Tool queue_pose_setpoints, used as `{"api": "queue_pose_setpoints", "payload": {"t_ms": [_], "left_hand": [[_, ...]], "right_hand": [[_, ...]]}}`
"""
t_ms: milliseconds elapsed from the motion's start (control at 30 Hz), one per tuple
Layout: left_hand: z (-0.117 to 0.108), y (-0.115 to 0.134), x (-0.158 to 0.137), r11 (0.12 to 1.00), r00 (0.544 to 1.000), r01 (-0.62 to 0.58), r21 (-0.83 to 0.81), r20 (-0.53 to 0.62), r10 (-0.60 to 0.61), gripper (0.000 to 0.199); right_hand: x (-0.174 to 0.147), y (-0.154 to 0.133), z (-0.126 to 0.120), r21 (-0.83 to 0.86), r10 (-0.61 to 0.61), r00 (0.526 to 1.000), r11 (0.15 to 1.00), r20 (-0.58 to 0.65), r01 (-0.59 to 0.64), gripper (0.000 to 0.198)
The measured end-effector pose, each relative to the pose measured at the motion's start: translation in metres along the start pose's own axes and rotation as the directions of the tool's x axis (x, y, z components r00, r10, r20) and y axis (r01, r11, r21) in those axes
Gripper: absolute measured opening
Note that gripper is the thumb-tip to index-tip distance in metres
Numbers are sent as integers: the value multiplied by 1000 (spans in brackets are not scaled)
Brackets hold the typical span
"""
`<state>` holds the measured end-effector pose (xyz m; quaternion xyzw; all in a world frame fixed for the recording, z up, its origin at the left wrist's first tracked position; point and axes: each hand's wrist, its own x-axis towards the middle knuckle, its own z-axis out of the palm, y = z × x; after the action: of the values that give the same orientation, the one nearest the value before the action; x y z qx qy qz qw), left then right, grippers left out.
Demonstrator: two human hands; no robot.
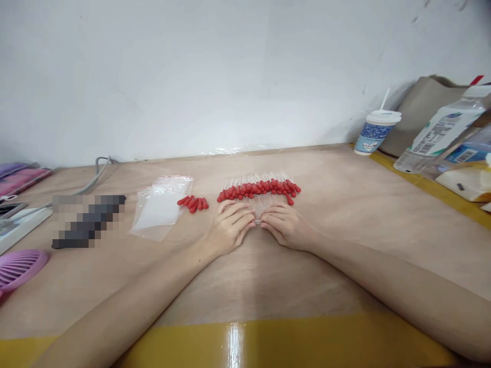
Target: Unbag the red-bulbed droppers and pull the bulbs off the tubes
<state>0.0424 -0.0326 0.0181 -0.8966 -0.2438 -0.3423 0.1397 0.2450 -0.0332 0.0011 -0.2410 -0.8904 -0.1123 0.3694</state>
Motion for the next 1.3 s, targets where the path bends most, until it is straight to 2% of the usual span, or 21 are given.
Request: {"api": "queue_pose_setpoints", "payload": {"t_ms": [200, 467, 533, 600, 667, 733, 800, 833, 900, 967, 1067, 1133, 1200, 1300], "left_hand": [[-4, -1, -3, 1000, 999, -25, -2, 37, 25, 12], [-8, -6, -9, 1000, 997, -28, 8, 75, 27, 13], [-12, -12, -14, 1000, 999, 10, 23, 34, -11, 13], [-17, -19, -17, 995, 997, 81, 60, 1, -82, 12], [-22, -27, -18, 983, 987, 159, 89, -13, -159, 13], [-26, -38, -17, 962, 966, 260, 80, -25, -259, 18], [-32, -53, -15, 913, 915, 404, 61, -27, -403, 23], [-37, -63, -14, 870, 872, 488, 65, -7, -489, 25], [-48, -83, -14, 762, 768, 635, 125, 5, -640, 24], [-60, -102, -16, 660, 663, 731, 176, 49, -747, 24], [-73, -118, -20, 521, 515, 845, 123, 74, -854, 30], [-75, -120, -22, 467, 461, 883, 51, 105, -881, 33], [-73, -119, -25, 440, 432, 898, 15, 160, -887, 32], [-69, -118, -26, 421, 394, 902, 96, 220, -893, 27]], "right_hand": [[0, -1, -5, -23, -83, 997, 996, -1, 83, 16], [-11, 6, -12, -74, -120, 993, 990, 19, 121, 15], [-17, 13, -17, -79, -73, 997, 994, -6, 72, 15], [-21, 21, -21, -105, 57, 997, 993, -54, -62, 15], [-23, 26, -23, -181, 193, 976, 961, -105, -210, 16], [-21, 27, -22, -267, 275, 952, 915, -132, -301, 19], [-19, 26, -18, -315, 312, 941, 887, -129, -337, 21], [-18, 25, -16, -322, 325, 937, 880, -126, -349, 22], [-17, 25, -14, -320, 359, 924, 866, -135, -383, 20], [-18, 27, -12, -317, 407, 902, 845, -141, -431, 17], [-20, 29, -11, -322, 465, 875, 815, -134, -482, 11], [-20, 30, -9, -320, 482, 867, 808, -125, -495, 9], [-19, 30, -9, -315, 492, 862, 805, -118, -503, 8], [-17, 28, -8, -315, 489, 865, 809, -108, -496, 10]]}}
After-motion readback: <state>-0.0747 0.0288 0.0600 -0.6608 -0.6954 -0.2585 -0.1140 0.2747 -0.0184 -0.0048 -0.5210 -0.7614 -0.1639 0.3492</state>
